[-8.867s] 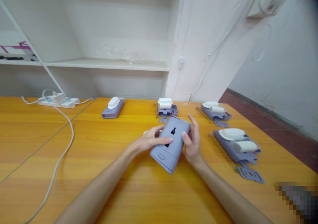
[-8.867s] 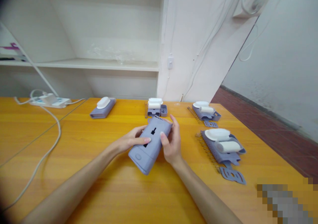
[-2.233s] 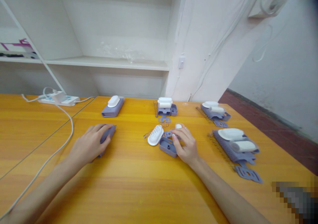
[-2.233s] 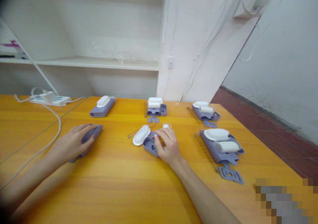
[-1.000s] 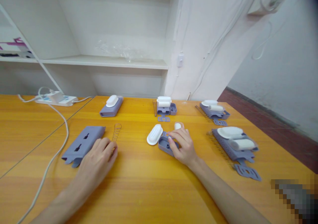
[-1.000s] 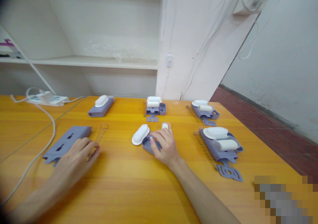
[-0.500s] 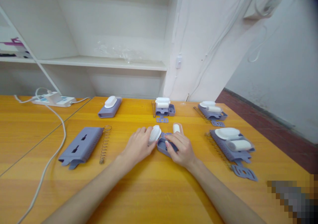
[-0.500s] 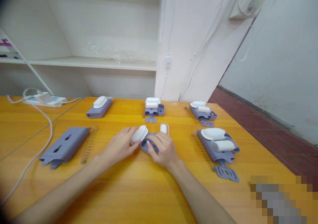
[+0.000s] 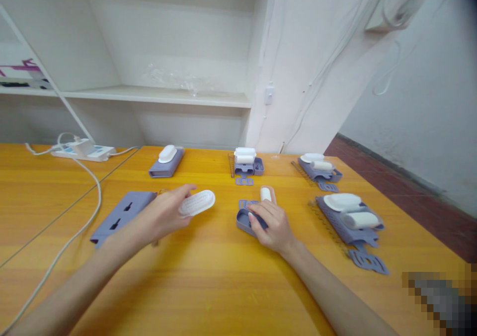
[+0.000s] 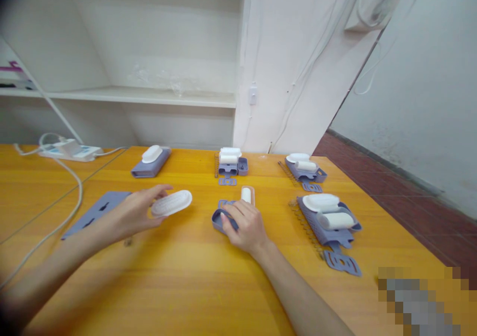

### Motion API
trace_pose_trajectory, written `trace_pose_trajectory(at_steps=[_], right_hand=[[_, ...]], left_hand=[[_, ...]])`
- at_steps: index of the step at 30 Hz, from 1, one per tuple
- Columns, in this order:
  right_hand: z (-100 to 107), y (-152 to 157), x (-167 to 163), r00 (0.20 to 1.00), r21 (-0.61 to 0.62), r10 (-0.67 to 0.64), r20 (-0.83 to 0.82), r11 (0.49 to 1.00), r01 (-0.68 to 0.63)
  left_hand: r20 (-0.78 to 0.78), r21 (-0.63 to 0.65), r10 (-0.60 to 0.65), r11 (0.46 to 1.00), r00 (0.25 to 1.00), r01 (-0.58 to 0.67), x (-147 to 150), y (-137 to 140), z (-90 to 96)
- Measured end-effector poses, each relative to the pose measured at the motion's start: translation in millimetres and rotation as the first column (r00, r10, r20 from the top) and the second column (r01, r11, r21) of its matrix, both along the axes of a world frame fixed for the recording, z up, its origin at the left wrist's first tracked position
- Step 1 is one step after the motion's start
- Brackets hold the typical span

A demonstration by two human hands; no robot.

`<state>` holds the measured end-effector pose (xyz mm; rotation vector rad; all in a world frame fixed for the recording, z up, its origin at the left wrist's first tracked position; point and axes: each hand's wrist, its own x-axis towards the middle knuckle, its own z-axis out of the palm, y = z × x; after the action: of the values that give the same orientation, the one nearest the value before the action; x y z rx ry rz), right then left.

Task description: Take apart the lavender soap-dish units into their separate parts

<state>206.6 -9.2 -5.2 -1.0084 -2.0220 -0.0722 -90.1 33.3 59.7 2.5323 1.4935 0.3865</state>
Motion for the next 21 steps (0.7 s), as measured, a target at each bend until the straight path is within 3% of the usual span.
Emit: trace_pose_trajectory(at_steps=[6, 10, 16, 21], right_hand=[[1, 0, -1, 1.000, 0.025, -0.009, 0.007, 1.000, 0.009], [2, 0, -1, 1.000, 0.038, -0.014, 0.010, 0.999, 0.014], [3, 0, 2, 0.997, 0.071, -0.059, -0.057, 0.996, 0.063], [5, 6, 8, 0.939, 0.042, -0.266, -0.216, 0.959, 0.282]], left_hand=[[0.022, -0.046, 0.167, 0.985, 0.986, -0.166, -103, 10, 2.4], [0.115, -0.144, 0.176, 0.977, 0.978, -0.159, -145, 15, 3.0], [0.062, -0.091, 0.175, 0.981, 0.983, -0.169, -169, 18, -4.2], [0.081, 0.009, 0.208, 0.978, 0.975, -0.210, -161, 13, -16.0]])
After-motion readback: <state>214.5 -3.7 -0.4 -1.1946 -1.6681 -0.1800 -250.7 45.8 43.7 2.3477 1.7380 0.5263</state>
